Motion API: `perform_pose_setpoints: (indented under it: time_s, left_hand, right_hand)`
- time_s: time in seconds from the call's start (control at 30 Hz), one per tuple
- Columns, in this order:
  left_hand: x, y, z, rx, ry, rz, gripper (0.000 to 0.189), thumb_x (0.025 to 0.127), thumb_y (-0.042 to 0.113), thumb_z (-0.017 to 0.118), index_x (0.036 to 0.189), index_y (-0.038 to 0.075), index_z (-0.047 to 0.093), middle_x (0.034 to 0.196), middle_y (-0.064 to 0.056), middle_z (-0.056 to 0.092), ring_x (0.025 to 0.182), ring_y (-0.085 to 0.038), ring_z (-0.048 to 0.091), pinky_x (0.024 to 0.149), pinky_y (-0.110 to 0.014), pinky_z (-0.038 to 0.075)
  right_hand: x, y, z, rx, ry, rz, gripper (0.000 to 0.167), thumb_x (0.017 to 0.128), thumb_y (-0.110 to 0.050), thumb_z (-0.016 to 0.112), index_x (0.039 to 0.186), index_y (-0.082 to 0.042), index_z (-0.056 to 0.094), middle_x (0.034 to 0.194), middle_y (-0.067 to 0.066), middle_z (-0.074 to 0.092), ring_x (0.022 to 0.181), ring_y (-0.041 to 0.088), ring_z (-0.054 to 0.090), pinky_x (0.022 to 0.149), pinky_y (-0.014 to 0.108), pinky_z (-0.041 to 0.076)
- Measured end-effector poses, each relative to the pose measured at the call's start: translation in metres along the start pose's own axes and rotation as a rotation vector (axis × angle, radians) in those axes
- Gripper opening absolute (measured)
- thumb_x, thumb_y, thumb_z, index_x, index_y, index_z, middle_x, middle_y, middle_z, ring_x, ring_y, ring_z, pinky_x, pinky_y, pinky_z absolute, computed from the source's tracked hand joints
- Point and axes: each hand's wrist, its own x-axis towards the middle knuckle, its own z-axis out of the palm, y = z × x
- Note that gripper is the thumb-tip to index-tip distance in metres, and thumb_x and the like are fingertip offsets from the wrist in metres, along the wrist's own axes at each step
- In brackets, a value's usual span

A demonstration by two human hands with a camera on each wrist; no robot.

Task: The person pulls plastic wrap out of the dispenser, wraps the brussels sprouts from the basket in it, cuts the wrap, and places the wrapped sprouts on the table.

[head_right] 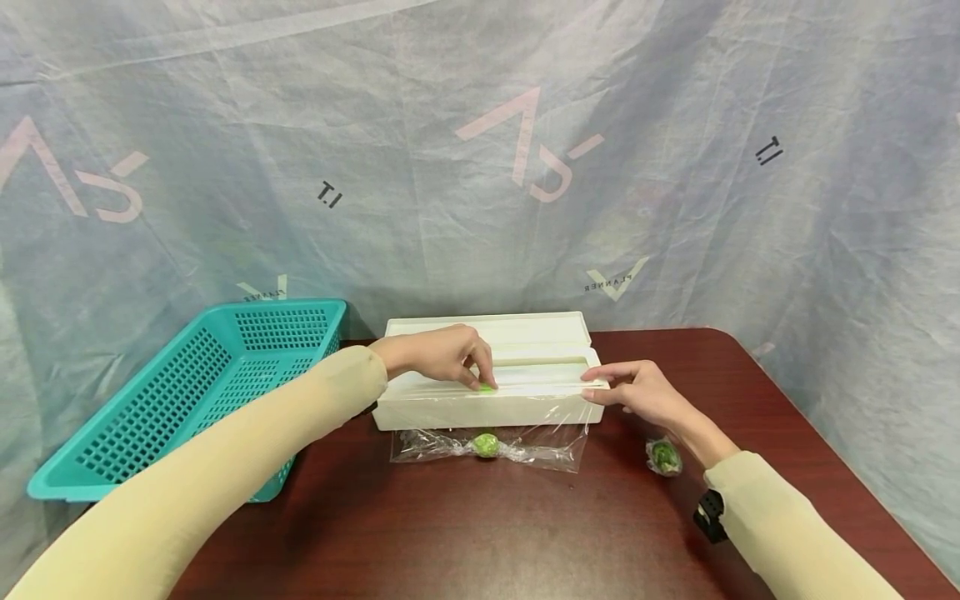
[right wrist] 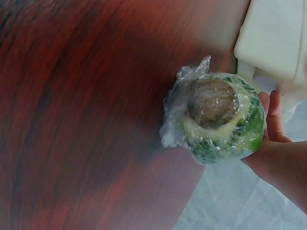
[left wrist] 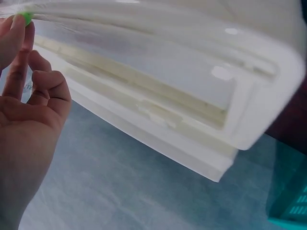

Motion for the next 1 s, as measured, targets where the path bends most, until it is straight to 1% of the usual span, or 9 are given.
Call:
perform_pose_setpoints:
  time_s: [0.1, 0.2, 0.37, 0.57, 0.77, 1.0]
  left_hand:
    - [-0.007, -0.004, -0.001, -0.023, -0.005, -0.017, 0.017, 0.091, 0.002, 0.081, 0.105, 0.011, 0.085, 0.101, 0.007, 0.078, 0.065, -0.005, 0.05, 0.066, -0.022, 0.044]
    - [-0.013, -0.007, -0.002, -0.043, -0.011, -0.038, 0.016, 0.092, 0.002, 0.081, 0.105, 0.012, 0.085, 0.101, 0.008, 0.077, 0.064, -0.006, 0.049, 0.065, -0.022, 0.043]
    - [-0.024, -0.01, -0.004, -0.066, -0.013, -0.049, 0.018, 0.091, -0.001, 0.081, 0.105, 0.01, 0.085, 0.101, 0.006, 0.077, 0.069, -0.007, 0.053, 0.068, -0.023, 0.045]
    - [-0.037, -0.015, -0.006, -0.068, -0.009, -0.049, 0.019, 0.091, -0.002, 0.08, 0.105, 0.009, 0.085, 0.101, 0.005, 0.077, 0.07, -0.009, 0.053, 0.069, -0.023, 0.045]
    - [-0.054, -0.02, -0.009, -0.09, -0.029, -0.074, 0.018, 0.093, -0.002, 0.078, 0.107, 0.008, 0.084, 0.104, 0.002, 0.077, 0.072, -0.011, 0.056, 0.068, -0.028, 0.046]
    - [-0.071, -0.027, -0.011, -0.072, -0.021, -0.105, 0.018, 0.092, -0.001, 0.08, 0.105, 0.011, 0.085, 0.102, 0.006, 0.077, 0.067, -0.01, 0.052, 0.067, -0.026, 0.045]
  right_hand:
    - [-0.001, -0.002, 0.0, -0.015, -0.007, -0.011, 0.047, 0.092, -0.026, 0.083, 0.131, -0.002, 0.072, 0.097, 0.007, 0.055, 0.086, 0.014, 0.055, 0.074, 0.041, 0.053]
    - [-0.001, -0.003, -0.001, -0.02, -0.01, -0.006, 0.047, 0.092, -0.027, 0.083, 0.131, -0.003, 0.072, 0.094, 0.007, 0.055, 0.085, 0.014, 0.055, 0.074, 0.041, 0.053]
    - [-0.002, -0.002, -0.003, -0.042, -0.006, -0.01, 0.047, 0.092, -0.027, 0.083, 0.131, -0.002, 0.072, 0.09, 0.007, 0.055, 0.083, 0.013, 0.056, 0.073, 0.04, 0.054]
    - [-0.001, -0.001, -0.003, -0.06, 0.005, -0.013, 0.047, 0.092, -0.026, 0.083, 0.131, -0.002, 0.072, 0.094, 0.007, 0.057, 0.083, 0.011, 0.057, 0.071, 0.038, 0.054]
    - [0.0, 0.0, -0.002, -0.061, 0.007, -0.011, 0.046, 0.092, -0.025, 0.083, 0.13, -0.002, 0.073, 0.094, 0.006, 0.057, 0.082, 0.01, 0.056, 0.07, 0.037, 0.054]
    - [0.001, -0.001, 0.0, -0.07, 0.004, -0.018, 0.047, 0.091, -0.024, 0.083, 0.131, -0.001, 0.072, 0.096, 0.007, 0.057, 0.082, 0.01, 0.057, 0.07, 0.037, 0.055]
